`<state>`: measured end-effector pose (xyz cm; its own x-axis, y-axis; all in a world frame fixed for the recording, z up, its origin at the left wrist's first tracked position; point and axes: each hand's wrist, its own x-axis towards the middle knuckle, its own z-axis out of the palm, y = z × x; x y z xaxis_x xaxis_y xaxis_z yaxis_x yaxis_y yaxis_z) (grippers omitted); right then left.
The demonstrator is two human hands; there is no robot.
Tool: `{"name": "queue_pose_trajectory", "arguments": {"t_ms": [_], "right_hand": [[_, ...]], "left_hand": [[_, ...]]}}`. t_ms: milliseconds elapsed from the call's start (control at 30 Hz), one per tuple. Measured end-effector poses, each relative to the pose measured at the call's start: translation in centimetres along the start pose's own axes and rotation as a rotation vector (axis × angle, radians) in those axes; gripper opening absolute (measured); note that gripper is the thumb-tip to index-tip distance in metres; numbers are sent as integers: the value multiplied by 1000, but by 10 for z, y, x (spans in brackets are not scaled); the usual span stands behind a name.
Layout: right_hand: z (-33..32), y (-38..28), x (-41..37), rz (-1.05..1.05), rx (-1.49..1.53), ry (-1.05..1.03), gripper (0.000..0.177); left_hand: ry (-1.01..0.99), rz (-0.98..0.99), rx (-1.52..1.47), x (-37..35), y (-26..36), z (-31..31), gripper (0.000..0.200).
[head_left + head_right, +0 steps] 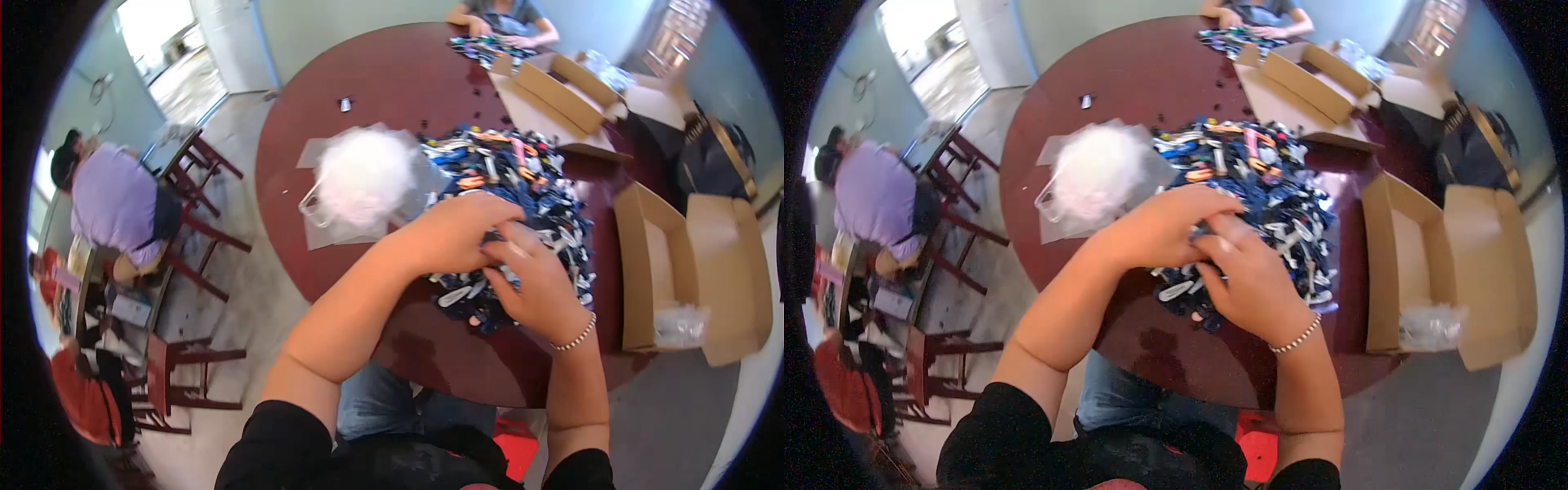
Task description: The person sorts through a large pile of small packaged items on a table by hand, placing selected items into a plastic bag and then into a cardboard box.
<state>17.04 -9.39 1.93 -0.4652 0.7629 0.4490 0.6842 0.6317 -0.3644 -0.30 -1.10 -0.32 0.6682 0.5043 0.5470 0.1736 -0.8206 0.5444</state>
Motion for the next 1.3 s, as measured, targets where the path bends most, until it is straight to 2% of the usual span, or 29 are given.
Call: {"name": "queue_pose_trajectory", "arguments": {"t_ms": [100,167,233,300,333,367,400,433,467,533,600,633,733,767,867,1000,1067,1167,1300], "right_hand": [[0,2,-1,5,75,-15,25],[-2,3,-2,9,136,6,25],[-8,5,-1,41,175,34,26],[-12,17,-2,18,176,155,24],[-19,20,-3,132,229,184,22],[-26,25,-3,245,284,213,21],[-29,34,-3,354,268,283,18],[-30,50,-7,382,169,338,16],[-29,71,-12,410,170,369,16],[-28,99,-21,442,167,407,16],[-31,109,-26,561,150,293,18],[-31,108,-28,565,147,299,18],[-27,100,-25,597,85,105,28],[-23,97,-24,600,87,107,28],[-10,93,-23,484,-267,86,29],[-6,89,-21,452,-316,116,26],[-5,96,-20,503,-69,33,23],[-5,89,-16,518,89,-32,20],[-4,78,-11,497,273,-15,16]], "left_hand": [[-51,-64,-6,0,3,-2,44],[-43,-144,26,0,4,-3,37],[-52,-138,20,1,-2,-3,34],[32,-294,-44,1,-7,-3,32],[105,-278,-55,-1,-10,-2,34],[97,-270,-58,-2,-14,0,34],[109,-345,-87,-3,-18,2,36],[122,-421,-116,-2,-17,1,38],[62,-495,-68,-1,-15,-1,51],[79,-471,-67,-3,-19,1,51],[96,-494,-97,-3,-20,2,52],[90,-488,-98,-3,-19,2,52],[97,-520,-60,-1,-15,0,55],[98,-528,-63,-1,-15,1,57],[101,-516,-72,-2,-18,3,59],[112,-487,-76,-3,-22,4,61],[96,-508,-64,-3,-19,3,58],[80,-525,-47,-2,-16,1,55],[94,-521,-66,-2,-17,2,55]]}}
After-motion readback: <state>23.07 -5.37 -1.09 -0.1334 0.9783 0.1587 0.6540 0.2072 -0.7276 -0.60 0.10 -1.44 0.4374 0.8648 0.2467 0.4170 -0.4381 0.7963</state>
